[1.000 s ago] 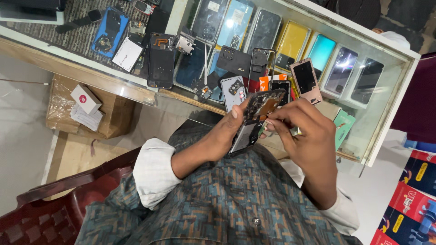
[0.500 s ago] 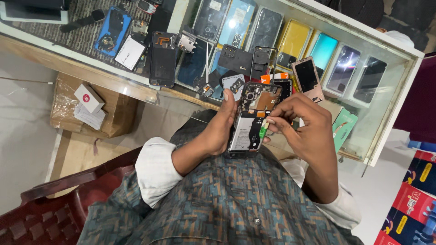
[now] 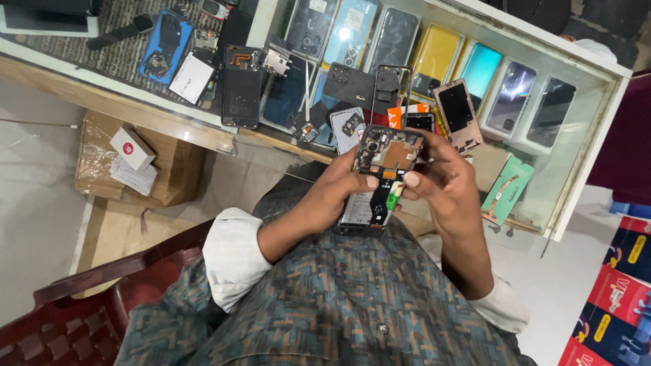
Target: The person disassembles a smartphone by prying open the back cover and removing internal components. They use a metal tool to separate parts and manipulate the device with both hands, then reassemble it by aligning and pressing the back cover back into place.
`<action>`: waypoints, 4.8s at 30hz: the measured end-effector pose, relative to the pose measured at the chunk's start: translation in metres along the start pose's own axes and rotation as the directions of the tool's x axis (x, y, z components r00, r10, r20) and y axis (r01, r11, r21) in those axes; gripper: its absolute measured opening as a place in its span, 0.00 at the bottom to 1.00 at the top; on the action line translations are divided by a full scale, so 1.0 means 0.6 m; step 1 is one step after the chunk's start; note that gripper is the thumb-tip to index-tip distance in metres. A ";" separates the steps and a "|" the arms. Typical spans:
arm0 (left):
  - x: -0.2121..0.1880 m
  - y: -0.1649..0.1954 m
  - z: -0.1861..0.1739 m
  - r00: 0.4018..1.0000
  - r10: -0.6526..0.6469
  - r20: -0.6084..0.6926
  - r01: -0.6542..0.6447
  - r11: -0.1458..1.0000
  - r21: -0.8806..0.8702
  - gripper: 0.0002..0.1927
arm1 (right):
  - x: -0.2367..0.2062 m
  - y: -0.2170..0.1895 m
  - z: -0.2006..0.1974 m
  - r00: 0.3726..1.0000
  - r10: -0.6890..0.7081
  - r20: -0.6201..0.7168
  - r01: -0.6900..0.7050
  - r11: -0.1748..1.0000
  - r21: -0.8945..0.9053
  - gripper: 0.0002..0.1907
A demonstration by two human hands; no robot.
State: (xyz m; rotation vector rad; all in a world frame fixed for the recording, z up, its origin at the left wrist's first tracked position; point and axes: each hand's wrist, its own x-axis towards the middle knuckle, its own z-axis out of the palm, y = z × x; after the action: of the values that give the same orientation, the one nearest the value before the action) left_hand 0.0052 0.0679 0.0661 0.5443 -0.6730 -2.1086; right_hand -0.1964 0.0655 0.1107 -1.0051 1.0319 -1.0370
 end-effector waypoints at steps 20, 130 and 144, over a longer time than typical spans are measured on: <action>-0.025 0.062 0.044 0.979 0.192 0.062 -0.200 0.883 0.424 0.49 | -0.017 0.048 -0.016 0.991 0.119 0.059 -0.130 0.961 0.246 0.13; 0.111 0.123 -0.046 0.862 -0.183 0.473 -0.171 0.773 0.611 0.20 | 0.005 0.035 -0.010 0.862 0.219 0.457 -0.343 0.916 0.207 0.31; 0.117 0.117 -0.040 0.857 -0.126 0.500 -0.245 0.753 0.611 0.20 | -0.010 0.033 0.006 0.932 0.122 0.340 -0.195 0.963 0.188 0.34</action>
State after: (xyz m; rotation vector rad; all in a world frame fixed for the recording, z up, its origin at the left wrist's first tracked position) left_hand 0.0211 -0.0317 0.0824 0.2960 -1.7731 -1.9118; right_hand -0.1907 0.0757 0.0936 -0.8608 0.6969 -0.7971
